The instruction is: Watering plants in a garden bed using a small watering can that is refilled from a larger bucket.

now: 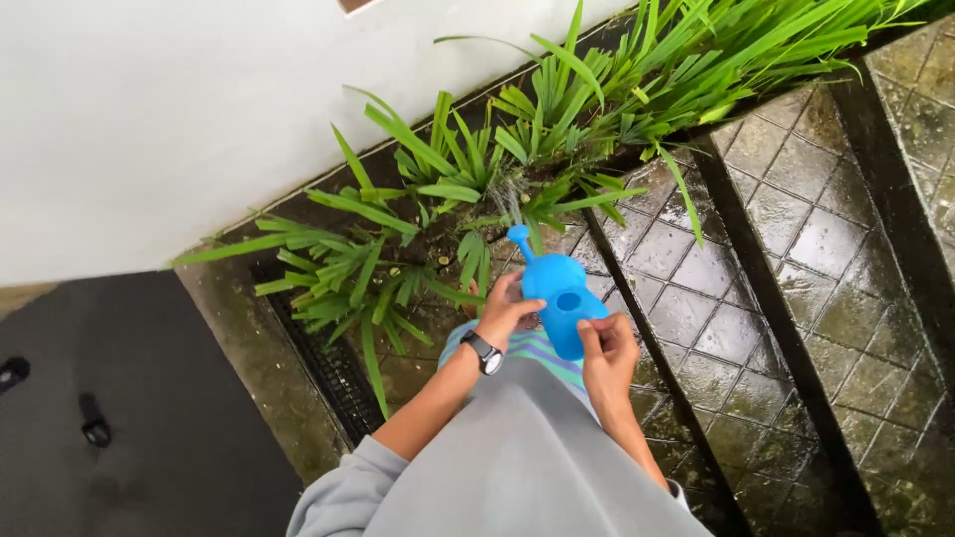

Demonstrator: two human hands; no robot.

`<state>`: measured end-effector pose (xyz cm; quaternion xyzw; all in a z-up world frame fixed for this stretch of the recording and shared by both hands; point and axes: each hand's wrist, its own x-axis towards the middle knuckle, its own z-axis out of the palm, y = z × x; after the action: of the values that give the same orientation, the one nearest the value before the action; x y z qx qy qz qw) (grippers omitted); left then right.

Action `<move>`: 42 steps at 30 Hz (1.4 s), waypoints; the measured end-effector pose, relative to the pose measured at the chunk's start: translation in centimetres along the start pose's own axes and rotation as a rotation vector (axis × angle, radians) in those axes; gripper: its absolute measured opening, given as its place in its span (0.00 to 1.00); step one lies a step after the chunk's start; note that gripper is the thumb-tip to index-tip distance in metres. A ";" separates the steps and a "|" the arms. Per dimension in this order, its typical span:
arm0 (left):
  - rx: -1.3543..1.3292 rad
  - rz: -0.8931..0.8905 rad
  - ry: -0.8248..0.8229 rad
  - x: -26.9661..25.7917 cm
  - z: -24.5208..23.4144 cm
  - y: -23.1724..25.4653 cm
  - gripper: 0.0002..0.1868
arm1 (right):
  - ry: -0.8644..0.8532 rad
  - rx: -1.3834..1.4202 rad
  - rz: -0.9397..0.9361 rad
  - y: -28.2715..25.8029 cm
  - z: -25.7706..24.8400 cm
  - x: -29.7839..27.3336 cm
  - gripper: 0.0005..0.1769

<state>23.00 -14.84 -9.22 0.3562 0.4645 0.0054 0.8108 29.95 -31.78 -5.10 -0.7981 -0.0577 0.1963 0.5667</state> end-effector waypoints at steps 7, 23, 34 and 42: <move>-0.054 -0.058 -0.078 -3.8 5.6 -2.7 0.50 | 0.024 -0.058 -0.017 -1.3 -5.8 -2.0 0.07; -0.101 -0.011 0.093 -7.9 5.8 -12.7 0.42 | -0.173 -0.097 -0.038 1.9 -10.3 -5.2 0.08; -0.275 0.100 0.173 -11.5 -2.7 -11.5 0.44 | -0.385 -0.119 -0.150 -0.2 -2.5 -8.0 0.08; -0.370 0.159 0.269 -14.6 -13.7 -10.1 0.45 | -0.527 -0.165 -0.173 -1.3 8.1 -12.4 0.06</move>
<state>1.09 -19.49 -8.44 0.2328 0.5300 0.2017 0.7901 15.67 -28.10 -3.06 -0.7550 -0.2864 0.3427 0.4801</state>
